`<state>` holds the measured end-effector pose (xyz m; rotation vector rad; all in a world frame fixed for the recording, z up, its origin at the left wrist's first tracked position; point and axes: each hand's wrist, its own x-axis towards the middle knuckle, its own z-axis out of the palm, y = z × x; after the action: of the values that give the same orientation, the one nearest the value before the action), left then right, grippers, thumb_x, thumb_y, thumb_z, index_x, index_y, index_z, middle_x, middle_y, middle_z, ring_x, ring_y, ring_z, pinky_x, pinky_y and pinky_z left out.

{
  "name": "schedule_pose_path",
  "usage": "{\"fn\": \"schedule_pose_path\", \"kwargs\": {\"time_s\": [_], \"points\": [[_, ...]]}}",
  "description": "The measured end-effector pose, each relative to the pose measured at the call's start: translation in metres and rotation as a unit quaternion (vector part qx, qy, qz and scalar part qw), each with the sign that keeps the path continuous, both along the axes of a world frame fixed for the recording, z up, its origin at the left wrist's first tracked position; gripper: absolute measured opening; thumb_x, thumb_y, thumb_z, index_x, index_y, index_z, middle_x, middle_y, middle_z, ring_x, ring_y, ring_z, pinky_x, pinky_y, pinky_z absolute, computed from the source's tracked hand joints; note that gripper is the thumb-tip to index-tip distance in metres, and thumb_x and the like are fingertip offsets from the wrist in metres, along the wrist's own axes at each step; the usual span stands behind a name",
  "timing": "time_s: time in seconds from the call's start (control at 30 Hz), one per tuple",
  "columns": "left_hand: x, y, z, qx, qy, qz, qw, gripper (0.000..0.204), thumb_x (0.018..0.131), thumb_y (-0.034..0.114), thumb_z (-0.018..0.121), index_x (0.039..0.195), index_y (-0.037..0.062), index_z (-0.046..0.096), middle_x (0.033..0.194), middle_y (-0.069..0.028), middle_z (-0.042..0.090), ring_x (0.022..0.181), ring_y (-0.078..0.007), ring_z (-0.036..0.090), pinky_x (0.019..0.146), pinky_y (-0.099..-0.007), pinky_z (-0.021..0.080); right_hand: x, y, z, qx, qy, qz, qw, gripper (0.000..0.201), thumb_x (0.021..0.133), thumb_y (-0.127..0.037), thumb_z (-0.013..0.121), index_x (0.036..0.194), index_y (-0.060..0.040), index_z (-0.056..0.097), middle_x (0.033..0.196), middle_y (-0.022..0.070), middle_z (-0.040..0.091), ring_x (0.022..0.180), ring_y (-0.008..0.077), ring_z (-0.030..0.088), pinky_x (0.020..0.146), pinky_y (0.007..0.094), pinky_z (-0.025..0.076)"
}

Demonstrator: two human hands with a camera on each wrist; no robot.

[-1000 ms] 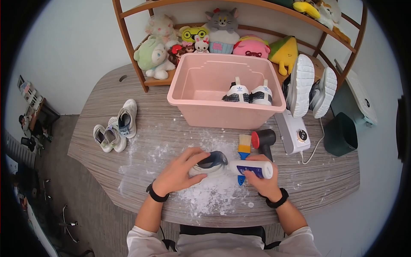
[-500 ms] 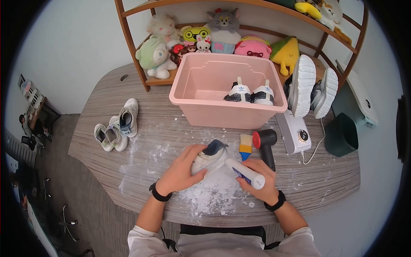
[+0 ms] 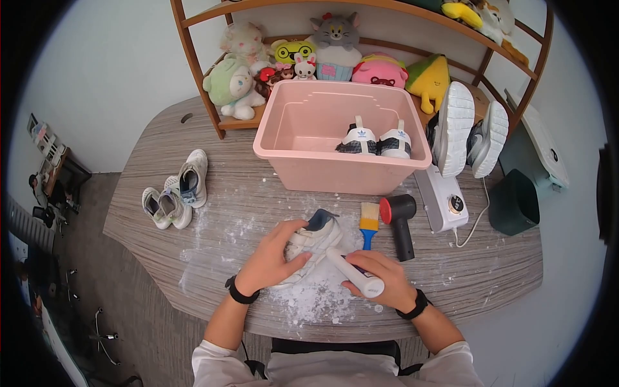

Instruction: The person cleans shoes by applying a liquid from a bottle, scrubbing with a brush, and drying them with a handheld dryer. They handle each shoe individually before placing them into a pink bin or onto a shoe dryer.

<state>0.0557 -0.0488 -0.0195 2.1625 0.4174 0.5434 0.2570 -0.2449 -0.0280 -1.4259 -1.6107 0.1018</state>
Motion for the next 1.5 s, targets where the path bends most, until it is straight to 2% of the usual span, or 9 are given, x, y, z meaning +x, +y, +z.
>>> {"fn": "schedule_pose_path", "kwargs": {"time_s": [0.3,0.37,0.47,0.7,0.8,0.9,0.97,1.1,1.5], "points": [[-0.001,0.000,0.001,0.004,-0.010,-0.004,1.000,0.059,0.086,0.015,0.079,0.139,0.0036,0.055,0.132,-0.0224,0.060,0.119,-0.0409,0.062,0.101,-0.0416,0.050,0.002,0.002,0.004,-0.015,0.017,-0.039,0.999,0.047,0.075,-0.009,0.092,0.116,0.0003,0.070,0.111,0.0168,0.072,0.096,0.0292,0.073,0.083,0.0352,0.061],[-0.001,0.002,-0.002,0.003,0.010,0.006,1.000,0.057,0.085,0.016,0.081,0.137,0.0068,0.059,0.140,-0.0174,0.059,0.115,-0.0284,0.066,0.084,-0.0335,0.057,0.003,0.001,-0.001,-0.009,0.022,-0.063,0.998,0.047,0.075,-0.009,0.092,0.117,0.0001,0.070,0.111,0.0167,0.073,0.098,0.0299,0.073,0.085,0.0355,0.060],[0.001,-0.005,-0.006,-0.005,0.012,0.004,1.000,0.056,0.085,0.018,0.082,0.134,0.0075,0.059,0.145,-0.0151,0.055,0.115,-0.0246,0.065,0.078,-0.0299,0.058,0.006,0.003,0.000,-0.008,0.029,-0.086,0.996,0.048,0.074,-0.009,0.092,0.117,-0.0002,0.071,0.111,0.0163,0.073,0.099,0.0300,0.073,0.086,0.0361,0.060],[0.003,0.000,-0.015,-0.040,0.003,-0.009,0.999,0.053,0.087,0.021,0.083,0.131,0.0060,0.057,0.145,-0.0147,0.052,0.116,-0.0248,0.064,0.083,-0.0334,0.059,0.009,-0.002,0.005,-0.037,0.048,-0.044,0.997,0.047,0.075,-0.010,0.092,0.116,-0.0008,0.072,0.111,0.0152,0.074,0.099,0.0290,0.073,0.085,0.0362,0.060],[0.003,0.001,-0.015,-0.069,0.001,-0.020,0.997,0.055,0.088,0.021,0.082,0.132,0.0037,0.054,0.142,-0.0181,0.052,0.118,-0.0321,0.061,0.085,-0.0370,0.056,0.010,-0.005,0.005,-0.055,0.065,-0.001,0.996,0.045,0.075,-0.010,0.091,0.116,-0.0012,0.073,0.111,0.0143,0.074,0.097,0.0275,0.074,0.084,0.0357,0.060],[0.003,0.001,-0.017,-0.069,-0.007,-0.020,0.997,0.051,0.089,0.020,0.082,0.128,0.0027,0.055,0.139,-0.0166,0.053,0.115,-0.0293,0.062,0.085,-0.0368,0.056,0.008,-0.005,0.006,-0.054,0.065,0.018,0.996,0.045,0.075,-0.009,0.091,0.116,-0.0014,0.073,0.111,0.0138,0.075,0.095,0.0263,0.074,0.084,0.0350,0.059],[0.003,0.001,-0.019,-0.096,-0.005,-0.001,0.995,0.044,0.091,0.020,0.081,0.122,0.0033,0.055,0.132,-0.0130,0.059,0.109,-0.0200,0.065,0.082,-0.0331,0.059,0.007,-0.004,0.006,-0.049,0.099,-0.014,0.994,0.045,0.076,-0.009,0.090,0.116,-0.0009,0.073,0.111,0.0143,0.075,0.095,0.0262,0.074,0.084,0.0346,0.059],[0.004,0.000,-0.017,-0.143,0.011,0.019,0.990,0.045,0.093,0.023,0.080,0.123,0.0025,0.054,0.123,-0.0118,0.062,0.104,-0.0180,0.066,0.081,-0.0322,0.059,0.008,-0.002,0.004,-0.049,0.106,-0.051,0.992,0.045,0.077,-0.008,0.090,0.117,-0.0004,0.073,0.111,0.0147,0.075,0.095,0.0259,0.074,0.084,0.0345,0.059],[0.004,0.002,-0.022,-0.142,0.007,0.009,0.990,0.046,0.095,0.021,0.078,0.127,0.0016,0.050,0.112,-0.0103,0.063,0.099,-0.0161,0.065,0.079,-0.0318,0.059,0.011,-0.008,0.002,-0.070,0.169,0.026,0.983,0.045,0.071,-0.009,0.090,0.111,0.0009,0.074,0.106,0.0150,0.075,0.095,0.0266,0.074,0.086,0.0346,0.058]]}}
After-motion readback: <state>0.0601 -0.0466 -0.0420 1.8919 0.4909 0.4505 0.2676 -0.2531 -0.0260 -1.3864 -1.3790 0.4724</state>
